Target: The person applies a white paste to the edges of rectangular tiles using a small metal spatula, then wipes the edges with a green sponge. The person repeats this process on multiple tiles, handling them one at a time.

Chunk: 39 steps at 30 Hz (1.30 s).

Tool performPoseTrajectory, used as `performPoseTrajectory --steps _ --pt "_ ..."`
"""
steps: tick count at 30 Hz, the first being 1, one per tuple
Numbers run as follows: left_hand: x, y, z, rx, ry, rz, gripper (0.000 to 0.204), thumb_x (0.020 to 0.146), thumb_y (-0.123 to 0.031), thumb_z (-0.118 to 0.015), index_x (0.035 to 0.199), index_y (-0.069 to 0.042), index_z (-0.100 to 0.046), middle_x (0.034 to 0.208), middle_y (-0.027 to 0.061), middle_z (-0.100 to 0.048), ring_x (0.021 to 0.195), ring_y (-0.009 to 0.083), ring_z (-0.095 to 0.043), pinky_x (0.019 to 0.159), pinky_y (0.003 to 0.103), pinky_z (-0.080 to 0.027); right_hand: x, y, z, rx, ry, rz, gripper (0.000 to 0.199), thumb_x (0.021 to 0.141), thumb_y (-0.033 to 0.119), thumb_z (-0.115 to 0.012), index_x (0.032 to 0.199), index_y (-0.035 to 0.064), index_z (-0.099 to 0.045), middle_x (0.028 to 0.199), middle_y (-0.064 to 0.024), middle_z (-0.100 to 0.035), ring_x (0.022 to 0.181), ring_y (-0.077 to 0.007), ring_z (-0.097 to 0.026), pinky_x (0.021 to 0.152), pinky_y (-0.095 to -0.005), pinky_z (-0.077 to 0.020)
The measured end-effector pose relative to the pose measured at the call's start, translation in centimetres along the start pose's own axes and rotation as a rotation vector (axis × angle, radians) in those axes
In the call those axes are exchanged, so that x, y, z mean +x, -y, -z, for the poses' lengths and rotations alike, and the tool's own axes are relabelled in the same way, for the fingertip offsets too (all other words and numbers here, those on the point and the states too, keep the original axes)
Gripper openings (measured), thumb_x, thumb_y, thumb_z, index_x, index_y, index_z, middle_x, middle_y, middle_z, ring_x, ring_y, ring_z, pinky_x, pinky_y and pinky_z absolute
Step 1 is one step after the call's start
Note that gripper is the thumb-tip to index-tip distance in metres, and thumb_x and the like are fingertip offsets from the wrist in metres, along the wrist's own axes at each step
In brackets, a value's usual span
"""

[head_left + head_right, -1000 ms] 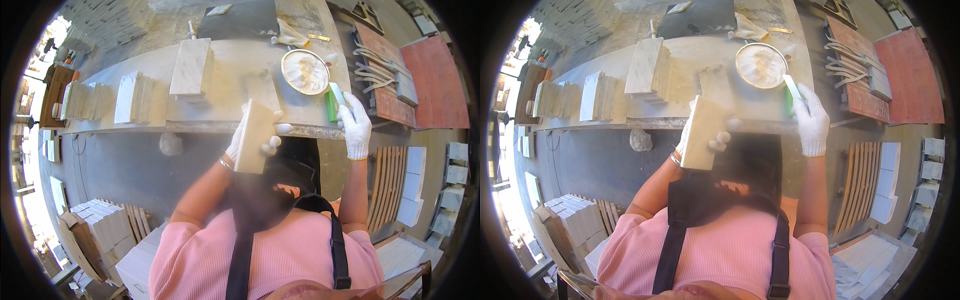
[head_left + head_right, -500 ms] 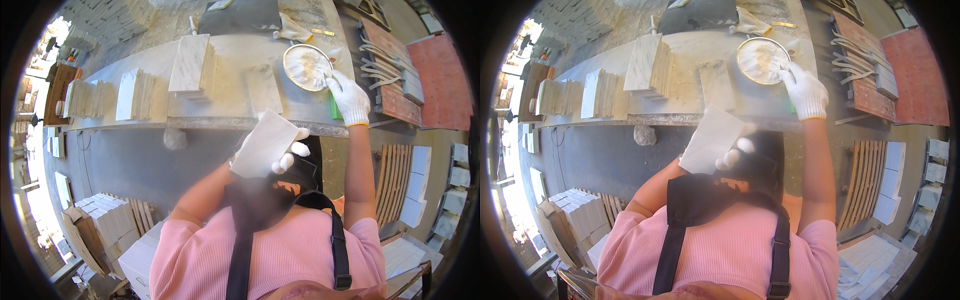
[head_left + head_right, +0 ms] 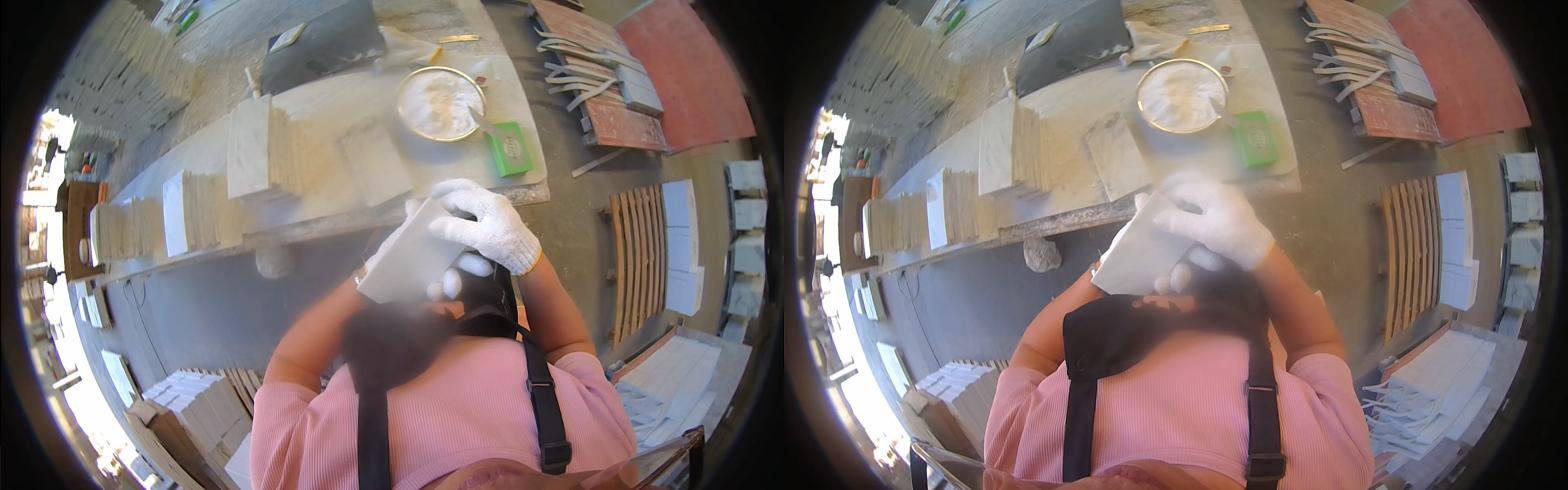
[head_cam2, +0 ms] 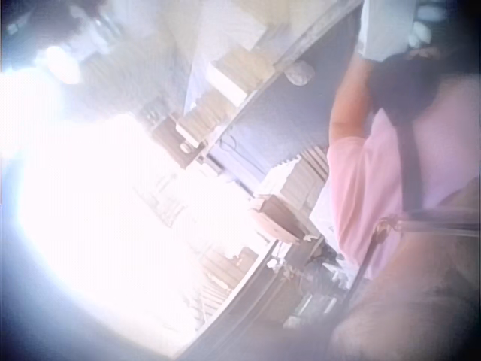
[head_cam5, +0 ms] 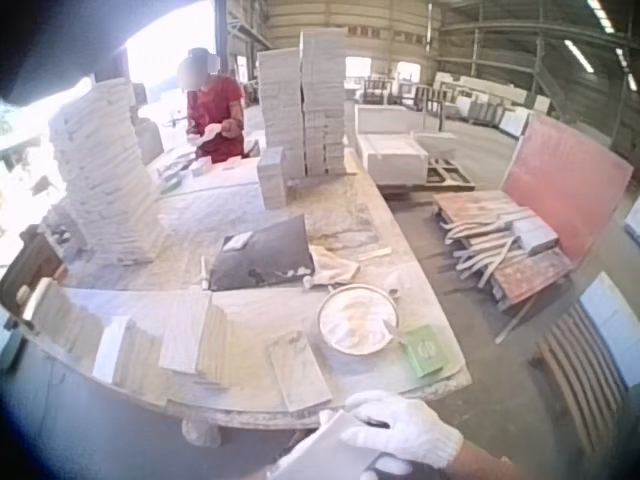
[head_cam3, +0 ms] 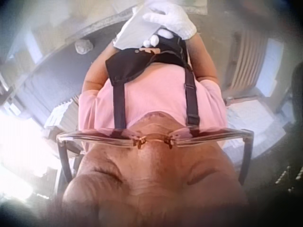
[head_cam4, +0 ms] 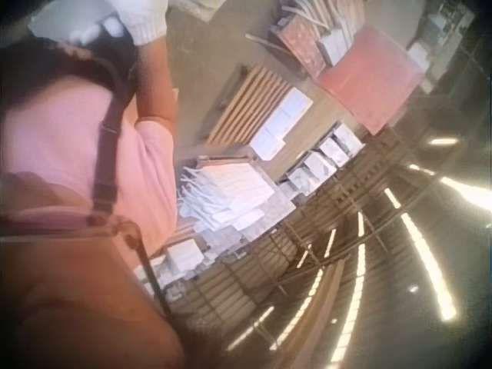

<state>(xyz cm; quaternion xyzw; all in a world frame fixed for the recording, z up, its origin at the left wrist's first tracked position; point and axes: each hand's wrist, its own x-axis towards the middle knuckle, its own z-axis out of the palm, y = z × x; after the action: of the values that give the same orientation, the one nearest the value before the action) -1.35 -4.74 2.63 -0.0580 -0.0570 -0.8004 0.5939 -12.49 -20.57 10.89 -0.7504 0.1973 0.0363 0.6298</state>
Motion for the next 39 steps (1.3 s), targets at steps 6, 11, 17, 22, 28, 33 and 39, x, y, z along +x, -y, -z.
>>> performPoseTrajectory --steps 6,11,17,22,28,33,39 --pt "-1.8 -0.6 -1.8 0.302 -0.393 0.01 0.099 0.094 -0.082 -0.041 0.162 -0.01 -0.035 0.148 0.0228 -0.055 0.122 0.0376 -0.064 0.103 0.052 -0.052 -2.4 -2.7 2.1 0.394 -0.175 -0.076 0.026 0.091 0.013 -0.077 0.112 -0.0015 -0.075 0.111 -0.0063 -0.073 0.103 -0.0131 -0.066 0.094 -0.0302 -0.051" --pt "-1.5 -1.8 -2.1 1.043 -0.824 0.062 0.059 0.091 -0.022 -0.081 0.138 0.007 -0.061 0.125 0.0104 -0.071 0.112 0.0169 -0.064 0.097 0.034 -0.052 -3.2 -5.7 3.3 0.364 -0.323 -0.063 0.023 0.093 0.013 -0.075 0.11 -0.0029 -0.074 0.103 -0.0026 -0.074 0.099 -0.0115 -0.065 0.092 -0.0287 -0.0507" --pt "-0.6 -3.0 -3.7 1.195 -1.009 -0.015 0.042 0.094 -0.019 -0.076 0.126 0.007 -0.07 0.11 0.0039 -0.074 0.095 0.0105 -0.064 0.087 0.027 -0.051 -0.4 -7.6 6.9 -0.596 -0.809 0.176 0.056 0.091 0.04 -0.075 0.135 0.0074 -0.064 0.135 -0.0174 -0.063 0.119 -0.0316 -0.064 0.103 -0.0403 -0.0495" --pt "1.1 -3.7 -5.1 1.374 -1.172 0.024 0.041 0.096 -0.025 -0.073 0.123 0.006 -0.072 0.103 0.0025 -0.074 0.09 0.0092 -0.063 0.083 0.027 -0.051 3.3 -7.9 7.7 -0.959 -0.654 -0.004 0.08 0.082 0.048 -0.079 0.149 0.012 -0.052 0.154 -0.0157 -0.049 0.137 -0.0406 -0.05 0.109 -0.0522 -0.0452" --pt "6.6 -4.6 -3.8 1.406 -1.117 0.017 0.043 0.098 -0.03 -0.072 0.125 0.004 -0.073 0.1 0.001 -0.074 0.088 0.0088 -0.063 0.082 0.028 -0.051 1.5 -11.4 11.5 -0.692 -0.811 0.024 0.067 0.084 0.036 -0.078 0.143 0.0119 -0.059 0.14 -0.0133 -0.063 0.126 -0.0362 -0.061 0.104 -0.0446 -0.0506" --pt "13.5 -5.4 -0.6 1.603 -0.898 -0.072 0.043 0.098 -0.032 -0.073 0.119 0.005 -0.074 0.097 0.003 -0.074 0.086 0.0088 -0.064 0.081 0.029 -0.053 -4.2 -15.6 15.4 0.402 -0.806 0.11 0.074 0.086 0.026 -0.07 0.153 0.0027 -0.051 0.136 -0.0077 -0.065 0.117 -0.0195 -0.063 0.097 -0.0343 -0.0518" --pt "18.8 -7.0 2.0 1.706 -0.88 0.062 0.043 0.096 -0.037 -0.072 0.109 0.004 -0.077 0.094 0.0099 -0.077 0.086 0.0125 -0.068 0.079 0.033 -0.055 -6.5 -18.4 15.7 0.769 -0.759 0.194 0.078 0.087 0.028 -0.065 0.157 0.0005 -0.044 0.141 -0.0083 -0.06 0.116 -0.0194 -0.061 0.098 -0.0358 -0.0507"
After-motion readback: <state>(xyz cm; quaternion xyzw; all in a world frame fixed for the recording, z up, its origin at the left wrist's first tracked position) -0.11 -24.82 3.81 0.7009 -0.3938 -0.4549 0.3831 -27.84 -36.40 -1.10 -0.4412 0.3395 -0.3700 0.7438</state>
